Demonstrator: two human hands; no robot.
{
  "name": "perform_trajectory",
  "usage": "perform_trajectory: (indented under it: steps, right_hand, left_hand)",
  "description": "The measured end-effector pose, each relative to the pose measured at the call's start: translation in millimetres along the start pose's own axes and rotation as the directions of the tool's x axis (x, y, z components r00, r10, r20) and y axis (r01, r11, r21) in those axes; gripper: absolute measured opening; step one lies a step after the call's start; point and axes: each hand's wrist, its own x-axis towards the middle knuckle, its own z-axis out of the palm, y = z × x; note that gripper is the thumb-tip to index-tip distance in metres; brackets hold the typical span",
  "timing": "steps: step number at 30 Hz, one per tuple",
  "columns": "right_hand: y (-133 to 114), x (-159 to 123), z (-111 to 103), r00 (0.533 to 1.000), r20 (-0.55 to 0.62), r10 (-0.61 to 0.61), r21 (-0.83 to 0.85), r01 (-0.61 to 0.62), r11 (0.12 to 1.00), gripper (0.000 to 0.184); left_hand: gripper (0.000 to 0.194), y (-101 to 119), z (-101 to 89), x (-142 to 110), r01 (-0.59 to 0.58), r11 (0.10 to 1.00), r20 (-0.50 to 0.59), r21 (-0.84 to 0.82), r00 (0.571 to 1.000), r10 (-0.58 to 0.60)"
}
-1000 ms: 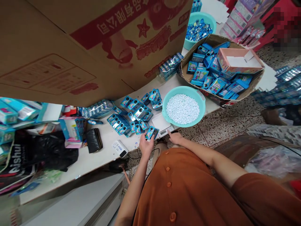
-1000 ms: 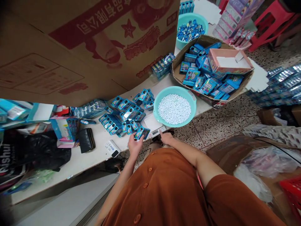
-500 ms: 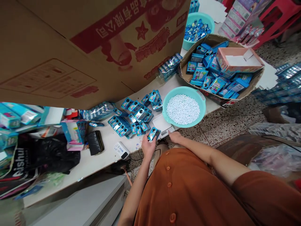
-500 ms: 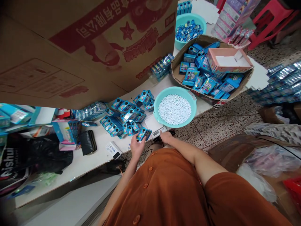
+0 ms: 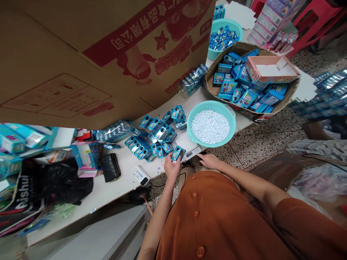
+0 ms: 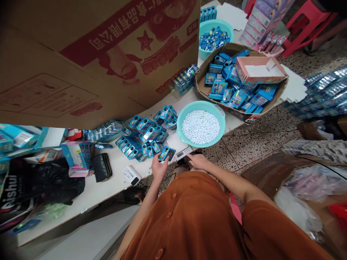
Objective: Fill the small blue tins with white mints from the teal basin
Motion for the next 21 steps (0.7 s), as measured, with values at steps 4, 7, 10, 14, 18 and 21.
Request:
perform_trajectory:
  steps: [4,7,10,14,18,21]
  right_hand:
    - [1.1,-7.6,-4.2,0.998,-0.016,0.063,0.036,-0.062,0.997,0.053]
    - [-1.1,-4.0,-6.6,0.998,-0.018,0.062,0.073,-0.061,0.995,0.048]
    - [-4.7,-0.8,-12.2,0.998,-0.024,0.061,0.134,-0.057,0.989,0.042]
    - [-6.4,-1.3,-20.9,0.996,-0.067,0.053,0.207,-0.038,0.978,0.039]
    - [2.8,-3.2,-27.9,0.968,-0.249,-0.023,0.242,0.085,0.966,0.037]
    - [18.1,-3.0,-34.0,0.920,-0.387,0.055,0.274,0.058,0.960,0.039]
  left_hand:
    - [0.042,-0.9,0.2,2.1,-0.015,1.000,0.003,0.009,1.000,0.015]
    - [0.043,-2.4,1.4,3.4,-0.020,1.000,0.003,0.018,1.000,0.020]
    - [0.043,-2.5,2.6,4.0,-0.019,1.000,0.005,0.020,1.000,0.019]
    - [0.042,0.6,1.6,2.4,-0.028,1.000,0.008,0.015,1.000,0.028]
    - [0.040,2.2,-0.4,0.0,-0.037,0.999,0.011,0.001,0.999,0.036]
    - [0.040,0.4,0.5,-0.9,-0.034,0.999,0.012,0.004,0.999,0.034]
